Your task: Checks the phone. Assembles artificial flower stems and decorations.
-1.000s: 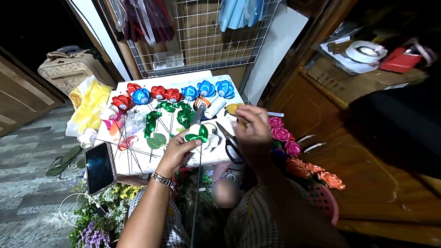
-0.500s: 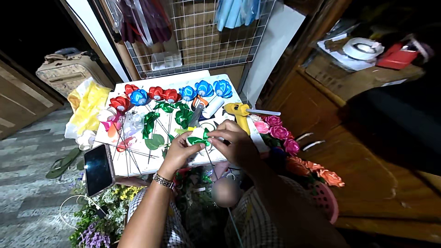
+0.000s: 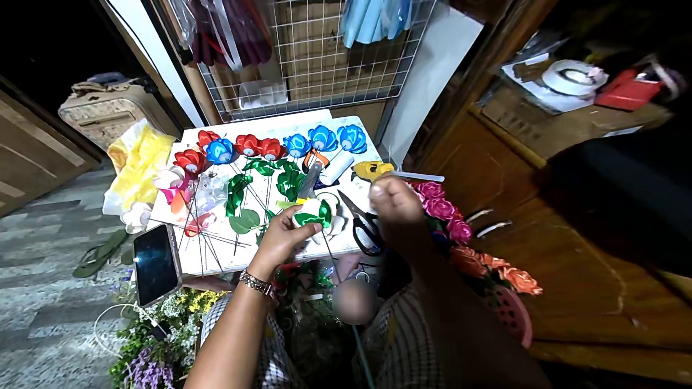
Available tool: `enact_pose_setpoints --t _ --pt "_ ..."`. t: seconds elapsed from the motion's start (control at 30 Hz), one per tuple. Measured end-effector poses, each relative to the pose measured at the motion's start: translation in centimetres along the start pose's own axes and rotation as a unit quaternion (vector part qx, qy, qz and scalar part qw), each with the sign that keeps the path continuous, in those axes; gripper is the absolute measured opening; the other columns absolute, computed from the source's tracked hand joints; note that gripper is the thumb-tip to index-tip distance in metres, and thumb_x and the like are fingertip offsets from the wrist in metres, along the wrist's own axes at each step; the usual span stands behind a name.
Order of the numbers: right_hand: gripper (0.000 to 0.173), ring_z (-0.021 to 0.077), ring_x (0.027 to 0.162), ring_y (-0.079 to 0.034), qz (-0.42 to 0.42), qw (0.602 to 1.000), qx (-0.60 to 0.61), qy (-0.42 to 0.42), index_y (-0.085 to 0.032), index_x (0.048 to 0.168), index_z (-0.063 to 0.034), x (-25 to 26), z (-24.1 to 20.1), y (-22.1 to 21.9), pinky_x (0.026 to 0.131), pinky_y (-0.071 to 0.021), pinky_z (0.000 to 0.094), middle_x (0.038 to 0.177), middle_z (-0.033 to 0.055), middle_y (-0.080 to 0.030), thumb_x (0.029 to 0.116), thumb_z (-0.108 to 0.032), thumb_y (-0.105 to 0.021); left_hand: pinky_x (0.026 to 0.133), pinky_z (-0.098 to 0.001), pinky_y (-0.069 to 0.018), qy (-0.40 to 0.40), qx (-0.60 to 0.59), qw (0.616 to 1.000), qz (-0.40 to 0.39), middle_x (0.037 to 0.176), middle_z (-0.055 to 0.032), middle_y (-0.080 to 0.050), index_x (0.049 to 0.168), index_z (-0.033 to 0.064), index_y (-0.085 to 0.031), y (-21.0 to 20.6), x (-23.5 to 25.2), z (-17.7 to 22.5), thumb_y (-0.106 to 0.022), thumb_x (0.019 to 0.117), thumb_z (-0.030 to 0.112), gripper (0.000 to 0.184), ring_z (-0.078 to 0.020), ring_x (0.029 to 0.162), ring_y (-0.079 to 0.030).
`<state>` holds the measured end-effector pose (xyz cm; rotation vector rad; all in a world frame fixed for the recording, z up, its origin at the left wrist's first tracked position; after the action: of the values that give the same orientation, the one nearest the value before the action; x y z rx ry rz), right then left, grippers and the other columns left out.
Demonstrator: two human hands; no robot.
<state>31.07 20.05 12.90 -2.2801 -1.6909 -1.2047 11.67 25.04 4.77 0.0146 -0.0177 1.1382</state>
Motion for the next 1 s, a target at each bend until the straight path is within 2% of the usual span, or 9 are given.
enact_pose_setpoints --t 0.07,0.13,0.17,0.2,0.23,0.27,0.3,0.43,1.0 --pt "0.032 -0.0018 0.059 -0.045 0.072 0.997 0.02 -0.009 -0.052 0.074 -0.0068 0.0 0.6 1.9 0.056 -0.0397 0.017 0.066 -0.005 -0.047 0.1037 -0.016 -0.044 0.07 -0.0218 -0.0575 0.012 -0.047 0.999 -0.005 0.093 0.0 -0.073 0.119 0.0072 -0.066 0.0 0.1 -0.2 -0.067 0.0934 0.005 0.025 -0.0049 0.077 -0.068" --pt "0.038 -0.0022 0.066 -0.049 0.09 0.995 0.037 0.024 -0.05 0.063 -0.0069 -0.2 0.2 2.2 0.061 -0.0415 0.0145 0.072 -0.0034 -0.052 0.1004 -0.014 -0.053 0.066 -0.0207 -0.0568 0.023 -0.088 0.996 -0.01 0.089 0.001 -0.073 0.113 0.0095 -0.068 -0.3 0.1 -0.3 -0.062 0.0946 0.005 0.02 -0.0041 0.073 -0.067" --pt "0.031 0.0047 0.085 -0.058 0.054 0.997 0.044 0.035 -0.062 0.072 -0.0017 -0.4 0.0 1.4 0.074 -0.0491 0.0199 0.091 0.0044 -0.062 0.0988 -0.016 -0.058 0.065 -0.0209 -0.057 0.03 -0.107 0.994 -0.013 0.088 0.0005 -0.073 0.111 0.0097 -0.069 -0.5 0.1 -0.5 -0.061 0.0952 0.006 0.018 -0.0043 0.071 -0.067" --pt "0.025 0.0157 0.111 -0.061 -0.006 0.998 0.041 0.041 -0.072 0.096 0.0018 -0.6 -0.2 0.0 0.092 -0.0533 0.0298 0.123 0.0146 -0.062 0.0978 -0.022 -0.062 0.064 -0.0217 -0.0572 0.039 -0.125 0.991 -0.016 0.087 -0.0002 -0.073 0.111 0.01 -0.069 -0.6 0.2 -0.7 -0.061 0.0948 0.007 0.018 -0.0051 0.071 -0.067" --pt "0.041 0.0236 0.131 -0.054 -0.069 0.996 0.021 0.044 -0.067 0.127 -0.0015 -0.9 -0.3 -1.8 0.103 -0.0508 0.0371 0.149 0.0192 -0.048 0.097 -0.028 -0.062 0.064 -0.0226 -0.0578 0.046 -0.141 0.989 -0.019 0.088 -0.001 -0.073 0.11 0.01 -0.069 -0.8 0.2 -0.9 -0.062 0.0942 0.008 0.018 -0.0058 0.071 -0.067" --pt "0.052 0.0286 0.142 -0.045 -0.11 0.993 0.008 0.051 -0.06 0.14 -0.006 -1.2 -0.7 -3.3 0.11 -0.0459 0.0428 0.16 0.0208 -0.036 0.0985 -0.037 -0.058 0.065 -0.0234 -0.0583 0.049 -0.151 0.987 -0.022 0.089 -0.0012 -0.072 0.11 0.0103 -0.068 -0.9 0.2 -1.0 -0.062 0.0936 0.009 0.017 -0.0062 0.072 -0.068" --pt "0.056 0.0333 0.147 -0.038 -0.128 0.989 0.003 0.068 -0.061 0.142 -0.0101 -1.6 -1.1 -4.5 0.114 -0.0404 0.0483 0.163 0.0222 -0.031 0.1007 -0.046 -0.052 0.066 -0.0241 -0.0588 0.048 -0.16 0.986 -0.027 0.089 -0.0013 -0.072 0.11 0.0104 -0.068 -1.0 0.2 -1.0 -0.062 0.0937 0.01 0.017 -0.0065 0.073 -0.068" --pt "0.057 0.0438 0.153 -0.021 -0.141 0.982 0.008 0.128 -0.069 0.135 -0.0199 -2.7 -1.8 -7.0 0.12 -0.0247 0.0613 0.163 0.0265 -0.028 0.1017 -0.058 -0.043 0.064 -0.0222 -0.058 0.039 -0.164 0.985 -0.032 0.086 -0.0004 -0.072 0.108 0.0117 -0.069 -0.9 0.2 -0.9 -0.063 0.0912 0.01 0.018 -0.0053 0.07 -0.068" --pt "0.066 0.0382 0.156 -0.016 -0.123 0.986 0.02 0.11 -0.055 0.149 -0.0182 -3.0 -1.2 -7.5 0.123 -0.0234 0.0578 0.167 0.0239 -0.018 0.1031 -0.062 -0.038 0.069 -0.0237 -0.059 0.005 -0.176 0.984 -0.004 0.093 -0.001 -0.074 0.118 0.0105 -0.067 0.2 0.2 -0.2 -0.064 0.0899 0.006 0.029 -0.0067 0.077 -0.069"
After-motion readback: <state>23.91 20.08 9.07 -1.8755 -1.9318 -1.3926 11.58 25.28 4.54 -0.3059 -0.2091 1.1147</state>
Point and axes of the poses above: each hand's wrist, its own x-axis towards the middle knuckle, its own y-axis out of the back of the hand, z = x × y, the point moved 10 cm from there along x, towards the middle knuckle
